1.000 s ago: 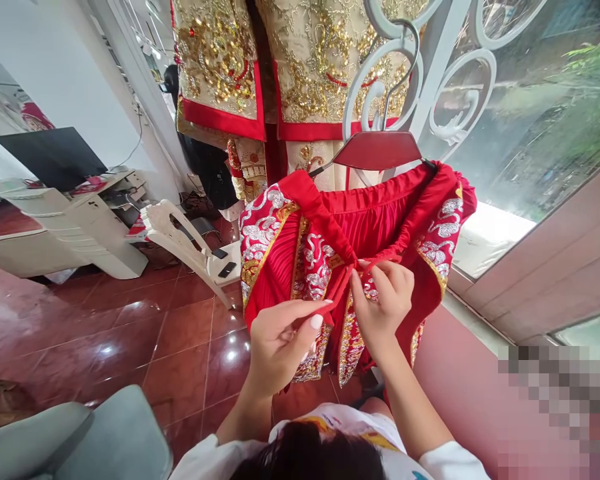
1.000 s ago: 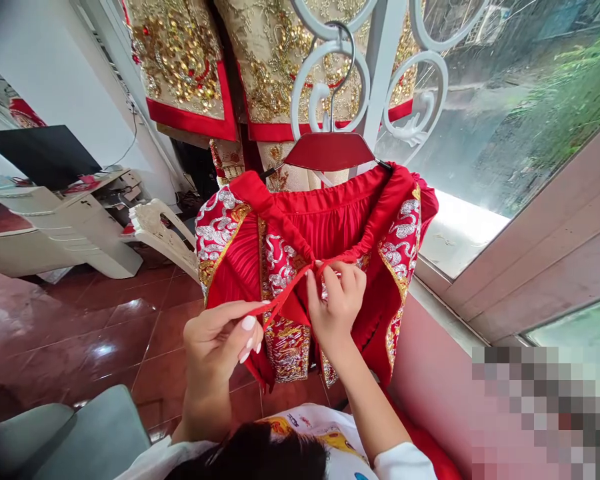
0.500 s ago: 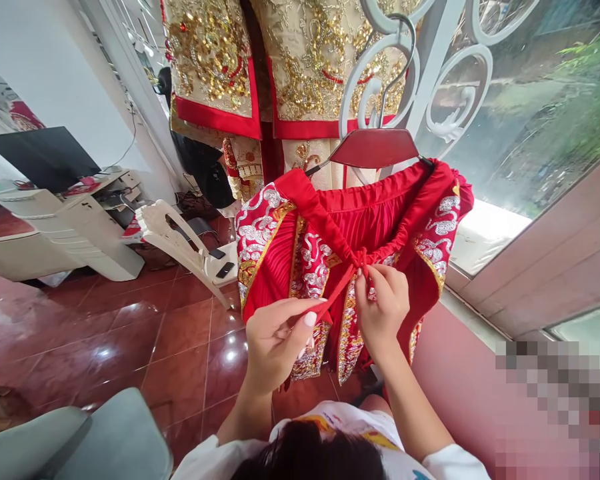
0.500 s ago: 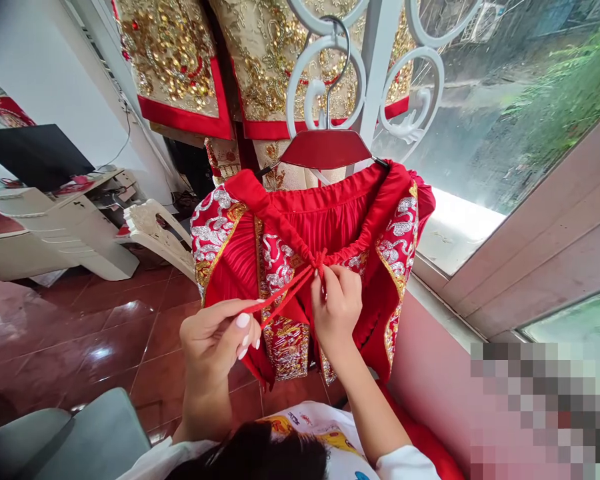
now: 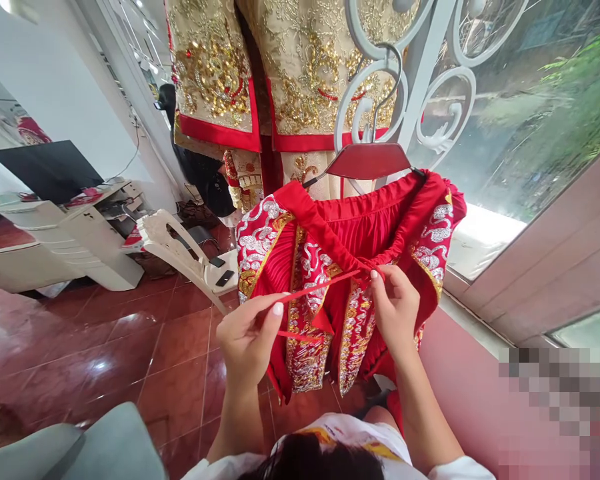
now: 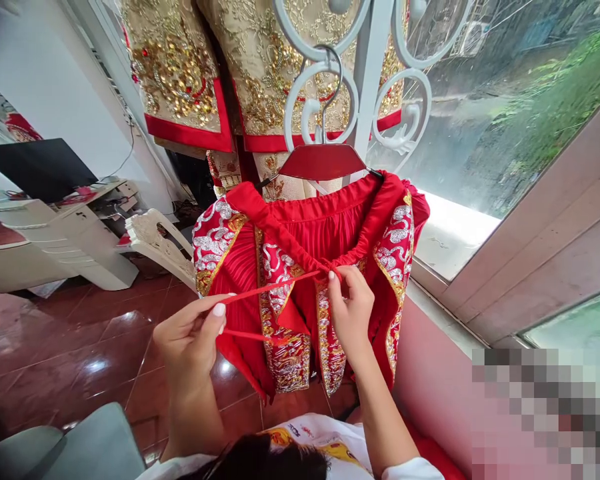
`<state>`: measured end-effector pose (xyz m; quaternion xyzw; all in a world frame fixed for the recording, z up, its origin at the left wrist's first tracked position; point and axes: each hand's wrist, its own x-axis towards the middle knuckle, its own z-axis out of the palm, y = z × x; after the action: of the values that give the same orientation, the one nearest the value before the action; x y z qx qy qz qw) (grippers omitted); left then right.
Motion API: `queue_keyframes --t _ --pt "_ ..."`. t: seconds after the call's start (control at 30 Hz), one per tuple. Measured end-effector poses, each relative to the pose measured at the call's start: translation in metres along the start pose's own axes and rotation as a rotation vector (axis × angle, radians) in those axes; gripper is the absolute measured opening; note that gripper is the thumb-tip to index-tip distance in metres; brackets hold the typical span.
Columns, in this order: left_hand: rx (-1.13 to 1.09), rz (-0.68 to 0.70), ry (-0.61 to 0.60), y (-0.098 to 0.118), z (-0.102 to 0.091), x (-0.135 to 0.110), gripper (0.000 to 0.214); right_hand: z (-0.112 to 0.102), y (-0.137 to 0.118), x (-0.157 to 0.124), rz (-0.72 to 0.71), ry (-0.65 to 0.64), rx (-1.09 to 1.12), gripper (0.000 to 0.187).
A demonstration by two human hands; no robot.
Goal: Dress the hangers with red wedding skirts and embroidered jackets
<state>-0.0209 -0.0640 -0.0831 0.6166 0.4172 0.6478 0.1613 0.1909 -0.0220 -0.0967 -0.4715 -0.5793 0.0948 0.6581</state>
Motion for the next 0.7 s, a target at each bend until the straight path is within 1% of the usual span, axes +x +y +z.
queue_keyframes --t 0.07,0.1,0.17,0.23,0.3,0.37,0.43,0.47,0.53,0.6,0.67,0.7 --pt "0.049 0.035 0.08 -0.002 -0.002 0.003 0.01 -0.003 0.0 0.001 0.125 -0.016 0.209 0.015" --pt "0.033 0.039 0.094 -0.003 -0.002 0.005 0.008 -0.005 0.0 0.001 0.184 -0.013 0.327 0.015" --pt "-0.116 0.037 0.067 -0.005 0.002 0.007 0.014 -0.011 -0.001 0.004 0.271 -0.02 0.56 0.019" --pt "-0.369 0.014 0.015 -0.005 0.008 0.01 0.024 -0.018 -0.002 0.009 0.276 -0.07 0.705 0.027" --pt "-0.621 -0.068 -0.067 -0.002 0.016 0.014 0.031 -0.025 -0.003 0.014 0.196 -0.121 0.729 0.035" --pt "-0.81 -0.182 -0.166 0.004 0.021 0.017 0.033 -0.031 -0.003 0.017 0.102 -0.13 0.721 0.037" --pt "-0.949 -0.246 -0.245 0.011 0.025 0.019 0.031 -0.035 -0.005 0.018 0.072 -0.121 0.77 0.033" --pt "-1.008 -0.259 -0.263 0.015 0.027 0.02 0.03 -0.036 -0.006 0.018 0.091 -0.114 0.818 0.031" --pt "-1.114 -0.282 -0.256 0.02 0.029 0.022 0.027 -0.039 -0.01 0.017 0.17 -0.086 0.926 0.027" --pt "-1.191 -0.306 -0.213 0.024 0.032 0.027 0.027 -0.043 -0.015 0.018 0.243 -0.035 1.004 0.022" --pt "-1.225 -0.317 -0.169 0.027 0.034 0.036 0.029 -0.049 -0.02 0.023 0.287 0.005 1.052 0.02" --pt "-1.231 -0.316 -0.155 0.028 0.034 0.042 0.03 -0.052 -0.023 0.027 0.304 0.003 1.071 0.019"
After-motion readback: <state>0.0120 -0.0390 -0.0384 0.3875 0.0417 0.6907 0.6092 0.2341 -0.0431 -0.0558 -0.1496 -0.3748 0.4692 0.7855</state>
